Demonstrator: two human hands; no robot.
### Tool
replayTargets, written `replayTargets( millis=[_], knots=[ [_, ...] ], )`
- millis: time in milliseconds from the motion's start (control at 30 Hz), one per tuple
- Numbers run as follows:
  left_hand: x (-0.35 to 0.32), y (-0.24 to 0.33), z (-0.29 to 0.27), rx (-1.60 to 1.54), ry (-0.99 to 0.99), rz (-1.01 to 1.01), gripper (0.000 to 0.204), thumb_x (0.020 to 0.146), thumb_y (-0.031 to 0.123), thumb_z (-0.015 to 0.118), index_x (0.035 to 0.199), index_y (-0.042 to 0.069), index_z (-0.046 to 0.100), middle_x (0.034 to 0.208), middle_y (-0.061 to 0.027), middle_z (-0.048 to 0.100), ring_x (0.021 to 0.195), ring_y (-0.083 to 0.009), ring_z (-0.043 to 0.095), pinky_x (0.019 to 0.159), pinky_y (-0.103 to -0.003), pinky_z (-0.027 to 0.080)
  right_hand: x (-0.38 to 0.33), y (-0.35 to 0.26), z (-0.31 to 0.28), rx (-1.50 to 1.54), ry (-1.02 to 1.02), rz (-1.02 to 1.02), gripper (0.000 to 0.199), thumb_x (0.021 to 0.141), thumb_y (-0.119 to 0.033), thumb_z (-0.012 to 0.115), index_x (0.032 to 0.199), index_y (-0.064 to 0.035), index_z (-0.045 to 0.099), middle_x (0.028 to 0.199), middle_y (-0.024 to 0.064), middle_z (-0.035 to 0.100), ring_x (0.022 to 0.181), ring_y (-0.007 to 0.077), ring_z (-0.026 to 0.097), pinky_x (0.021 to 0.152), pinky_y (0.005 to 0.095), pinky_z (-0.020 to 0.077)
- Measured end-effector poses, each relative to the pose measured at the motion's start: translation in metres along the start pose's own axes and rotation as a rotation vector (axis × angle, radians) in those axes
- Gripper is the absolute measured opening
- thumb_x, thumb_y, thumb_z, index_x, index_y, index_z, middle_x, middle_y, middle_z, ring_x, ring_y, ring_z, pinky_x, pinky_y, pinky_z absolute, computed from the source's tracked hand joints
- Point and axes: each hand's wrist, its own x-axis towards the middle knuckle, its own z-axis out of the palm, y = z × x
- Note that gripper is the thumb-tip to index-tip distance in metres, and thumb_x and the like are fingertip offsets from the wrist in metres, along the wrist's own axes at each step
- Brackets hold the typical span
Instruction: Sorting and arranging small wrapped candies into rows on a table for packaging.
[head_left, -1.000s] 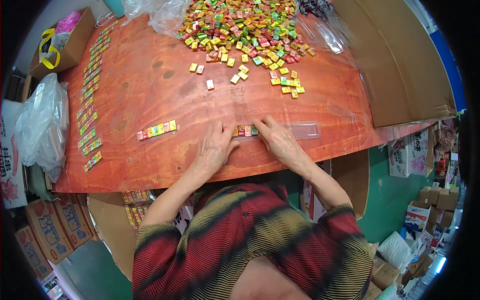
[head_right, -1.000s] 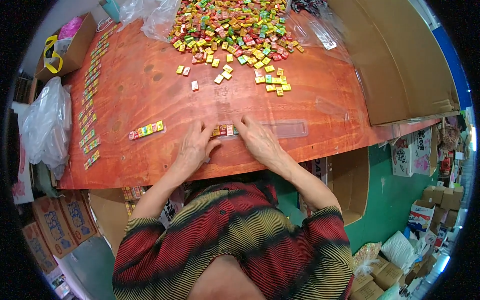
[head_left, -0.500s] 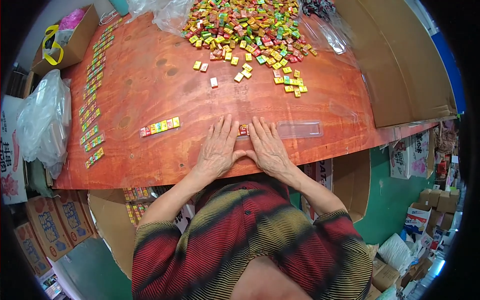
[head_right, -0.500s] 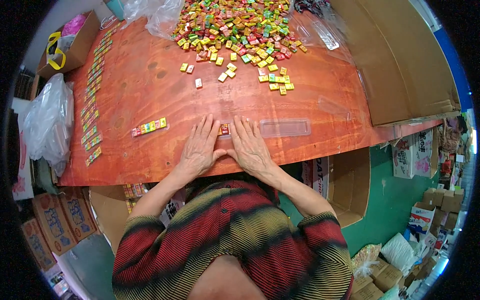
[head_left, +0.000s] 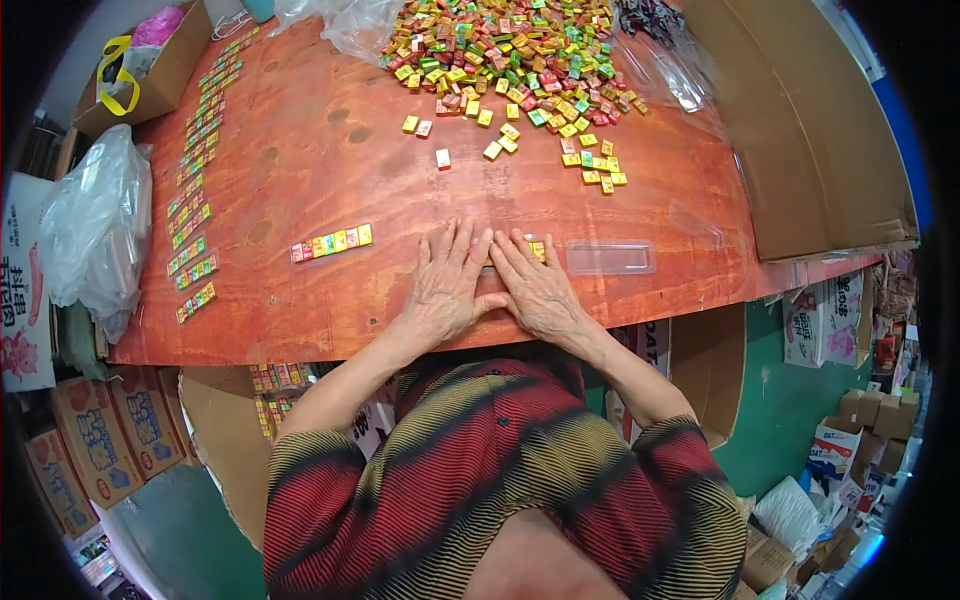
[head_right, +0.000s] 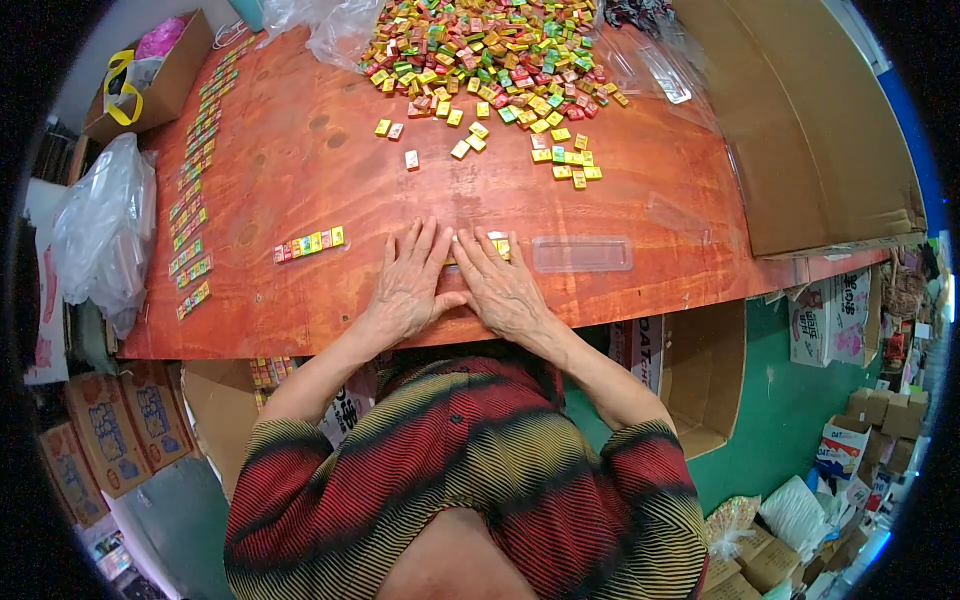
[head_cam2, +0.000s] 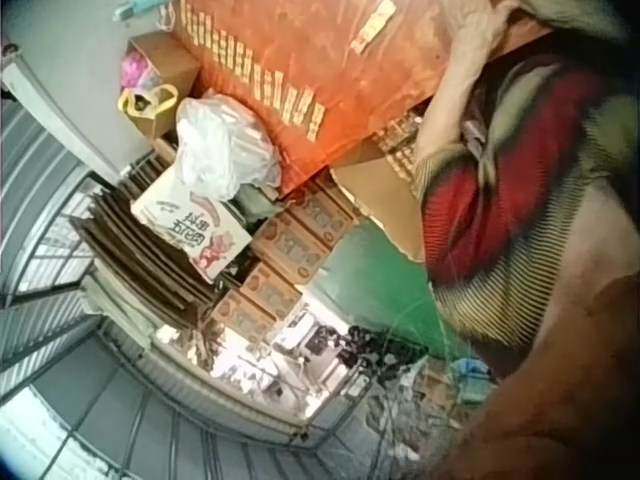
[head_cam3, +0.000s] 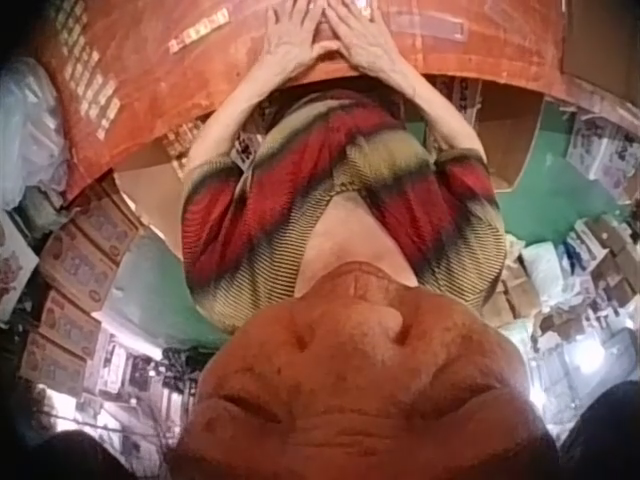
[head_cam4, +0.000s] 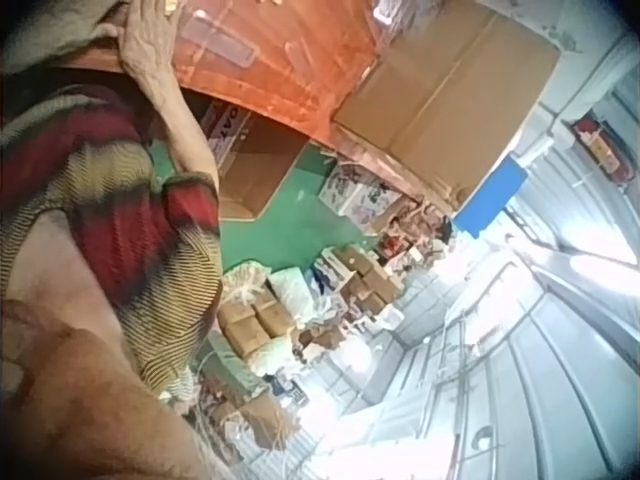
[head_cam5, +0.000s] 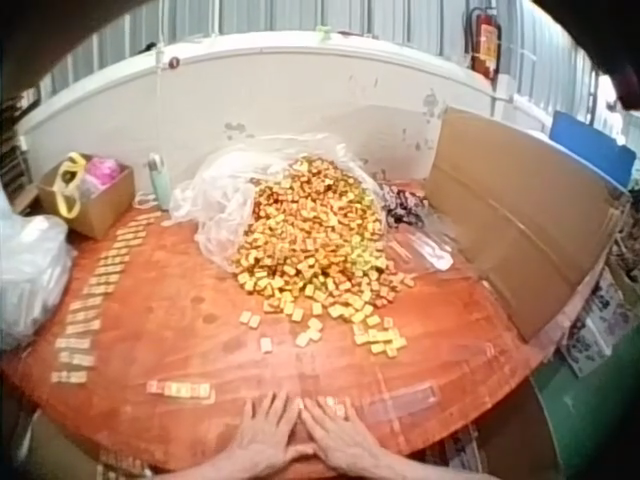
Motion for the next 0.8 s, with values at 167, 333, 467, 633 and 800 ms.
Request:
replayTargets(
  millis=[167,333,467,633,800],
  knots=[
    [-0.016,-0.009,0.010,-0.024,0.145,-0.021,0.087,0.073,0.061,0.046,0.133,0.002,0.025,0.138,-0.0213,0.019,0.129,-0.0376,0.016,0.098,-0.060,0.016,-0.005,-0.005,-0.008,0.016,-0.044,0.066,0.066,0.077,-0.030,0.056,0.130,0.0003,0.031,0.137,0.0167,0.028,0.128,0.0325,0.024,0.101,0.0553,0.0145],
    [-0.025,-0.009,0.006,0.089,0.086,-0.030,0.090,0.072,0.062,0.045,0.132,-0.001,0.024,0.138,-0.0219,0.019,0.129,-0.0375,0.016,0.098,-0.059,0.015,0.006,-0.014,-0.013,0.053,0.014,0.008,0.065,0.076,-0.029,0.057,0.130,-0.0016,0.033,0.137,0.0142,0.029,0.128,0.0327,0.023,0.100,0.0571,0.0144],
    [-0.021,-0.011,0.005,0.004,0.020,-0.078,0.090,0.073,0.063,0.043,0.134,0.001,0.022,0.140,-0.0204,0.016,0.131,-0.0362,0.013,0.100,-0.058,0.014,0.013,-0.014,0.005,0.015,0.010,-0.038,0.062,0.076,-0.030,0.056,0.127,-0.0008,0.036,0.135,0.0131,0.031,0.127,0.0314,0.026,0.099,0.0573,0.0193],
    [-0.019,-0.014,-0.001,0.010,0.026,-0.048,0.087,0.072,0.061,0.046,0.134,0.004,0.025,0.140,-0.0197,0.018,0.130,-0.0353,0.015,0.099,-0.057,0.017,0.013,-0.012,-0.012,0.083,-0.001,0.005,0.061,0.078,-0.025,0.055,0.130,-0.0024,0.033,0.136,0.0136,0.029,0.128,0.0325,0.024,0.100,0.0561,0.0160],
    [-0.009,0.004,-0.005,0.042,0.033,-0.017,0.079,0.072,0.053,0.054,0.132,0.007,0.031,0.139,-0.0191,0.020,0.129,-0.0342,0.019,0.099,-0.056,0.019,-0.003,-0.007,-0.014,0.082,0.069,0.086,0.054,0.079,-0.019,0.051,0.126,0.0033,0.035,0.134,0.0202,0.030,0.125,0.0352,0.028,0.100,0.0533,0.0202]
  ],
)
